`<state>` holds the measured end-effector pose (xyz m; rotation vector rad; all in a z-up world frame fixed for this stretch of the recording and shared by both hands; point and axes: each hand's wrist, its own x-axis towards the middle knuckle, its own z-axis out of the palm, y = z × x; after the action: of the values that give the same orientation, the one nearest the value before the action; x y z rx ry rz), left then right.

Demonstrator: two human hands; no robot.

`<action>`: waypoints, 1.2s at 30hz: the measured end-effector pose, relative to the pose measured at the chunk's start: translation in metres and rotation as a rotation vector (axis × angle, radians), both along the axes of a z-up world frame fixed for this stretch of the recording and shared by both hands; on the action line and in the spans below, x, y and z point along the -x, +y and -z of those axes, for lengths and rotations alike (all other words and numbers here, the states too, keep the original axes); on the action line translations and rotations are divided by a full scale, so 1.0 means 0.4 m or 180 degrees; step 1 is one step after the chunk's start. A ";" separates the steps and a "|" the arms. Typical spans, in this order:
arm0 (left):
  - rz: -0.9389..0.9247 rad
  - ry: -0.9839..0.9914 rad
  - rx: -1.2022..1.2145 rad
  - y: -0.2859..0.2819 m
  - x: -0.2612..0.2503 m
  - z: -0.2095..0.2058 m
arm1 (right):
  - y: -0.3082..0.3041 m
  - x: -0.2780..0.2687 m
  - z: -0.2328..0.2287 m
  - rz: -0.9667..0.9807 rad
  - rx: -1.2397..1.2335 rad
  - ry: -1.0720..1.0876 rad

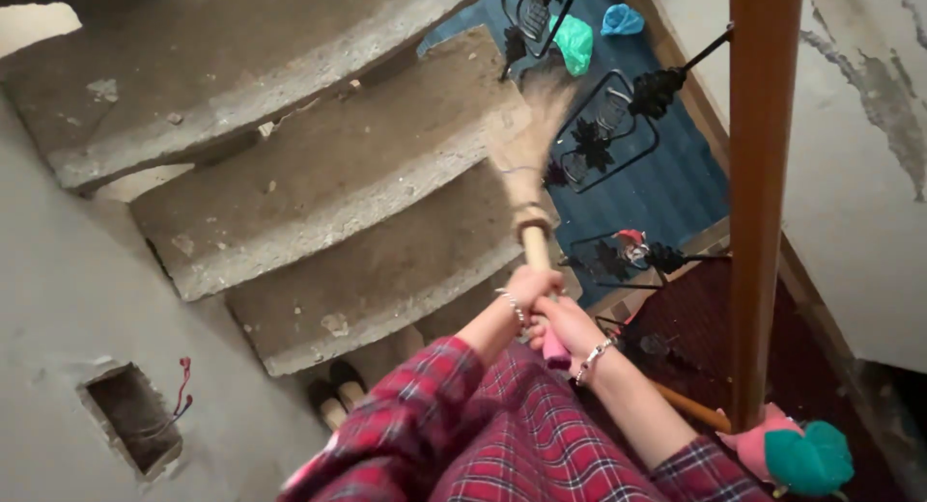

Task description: Sweeping a concrete staircase using a small hand broom.

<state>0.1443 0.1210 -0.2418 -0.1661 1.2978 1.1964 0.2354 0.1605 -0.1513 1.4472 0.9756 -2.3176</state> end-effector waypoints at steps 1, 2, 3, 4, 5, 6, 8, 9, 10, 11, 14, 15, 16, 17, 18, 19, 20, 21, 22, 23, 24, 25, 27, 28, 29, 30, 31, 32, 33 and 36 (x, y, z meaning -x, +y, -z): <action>0.0012 -0.0005 -0.0001 -0.018 0.004 -0.013 | -0.001 0.015 -0.020 0.0012 -0.0001 -0.0005; -0.0328 -0.0117 0.0220 -0.037 0.008 -0.026 | -0.002 0.030 -0.040 -0.0387 0.0010 -0.0064; -0.0668 -0.0214 0.0438 -0.054 0.019 -0.038 | -0.003 0.050 -0.059 -0.0785 0.0018 -0.0110; -0.0656 -0.0205 0.0433 -0.046 0.012 0.009 | 0.000 0.032 -0.019 -0.0772 0.0013 -0.0102; -0.0707 0.0154 0.0549 -0.038 0.006 0.056 | 0.002 0.015 0.021 -0.0327 0.0257 -0.0150; -0.0757 0.0517 0.0654 -0.031 0.000 0.104 | 0.002 -0.002 0.061 0.0118 0.0502 -0.0195; 0.0071 0.0158 0.0335 -0.051 0.026 0.096 | -0.077 0.007 0.132 0.0532 0.0198 -0.0219; 0.0869 -0.0136 0.0016 -0.059 0.063 0.092 | -0.111 0.034 0.172 0.0918 -0.0091 -0.0183; 0.0836 -0.0111 0.0006 -0.104 0.078 0.096 | -0.137 0.055 0.142 0.0884 -0.0100 -0.0157; 0.0570 -0.0323 -0.0186 -0.143 0.094 0.098 | -0.158 0.077 0.111 0.0869 0.0405 -0.0072; 0.0159 -0.0510 -0.0367 -0.295 0.152 0.030 | -0.263 0.133 0.054 0.0708 0.1001 -0.0002; 0.0079 -0.0511 -0.0325 -0.361 0.177 -0.007 | -0.314 0.155 0.042 0.0643 0.1109 -0.0023; -0.0011 -0.0467 -0.0325 -0.407 0.194 -0.020 | -0.369 0.180 0.005 0.0546 0.1119 -0.0001; 0.0241 -0.0469 -0.0228 -0.454 0.212 -0.035 | -0.426 0.203 -0.033 0.0547 0.0887 -0.0225; 0.0491 -0.0474 -0.0127 -0.503 0.228 -0.050 | -0.485 0.222 -0.071 0.0550 0.0649 -0.0442; 0.0401 -0.0430 -0.0125 -0.553 0.249 -0.090 | -0.530 0.238 -0.094 0.0455 0.0651 -0.0409; 0.0585 -0.0566 -0.0233 -0.605 0.268 -0.130 | -0.577 0.253 -0.116 0.0510 0.0741 -0.0343; 0.0741 -0.0696 -0.0349 -0.662 0.283 -0.170 | -0.626 0.266 -0.139 0.0538 0.0836 -0.0284; 0.0627 -0.0649 -0.0347 -0.705 0.287 -0.229 | -0.668 0.266 -0.164 0.0417 0.0842 -0.0259; 0.0380 -0.0137 -0.0508 -0.747 0.290 -0.286 | -0.710 0.266 -0.188 0.0150 0.0535 -0.0076; 0.0138 0.0378 -0.0664 -0.787 0.291 -0.342 | -0.750 0.266 -0.210 -0.0113 0.0232 0.0119; 0.0057 0.0414 -0.0652 -0.828 0.287 -0.388 | -0.774 0.272 -0.268 -0.0198 0.0239 0.0144; -0.1032 0.0761 -0.0604 -0.904 0.276 -0.473 | -0.820 0.280 -0.376 -0.1009 0.0011 0.0390; -0.1082 0.0793 -0.0601 -0.939 0.284 -0.448 | -0.841 0.298 -0.347 -0.1062 0.0010 0.0417; -0.1473 0.0959 -0.0633 -0.969 0.295 -0.425 | -0.858 0.318 -0.321 -0.1269 0.0107 0.0507; -0.1864 0.1125 -0.0663 -0.996 0.308 -0.400 | -0.872 0.340 -0.294 -0.1476 0.0205 0.0596; -0.1885 0.1132 -0.0670 -1.003 0.338 -0.341 | -0.865 0.382 -0.252 -0.1497 0.0196 0.0600; -0.2421 0.1234 -0.0469 -1.010 0.370 -0.282 | -0.856 0.425 -0.208 -0.1785 0.0289 0.0864; -0.2946 0.1319 -0.0258 -1.015 0.402 -0.224 | -0.846 0.468 -0.167 -0.2059 0.0384 0.1119; -0.2677 0.1291 0.0790 -1.018 0.522 -0.123 | -0.754 0.658 0.200 -0.2425 0.1337 0.1193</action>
<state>-0.0643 -0.2863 -0.1925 -0.7353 1.8127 1.8308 -0.0279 -0.1411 -0.2314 0.3753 0.8455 -2.0357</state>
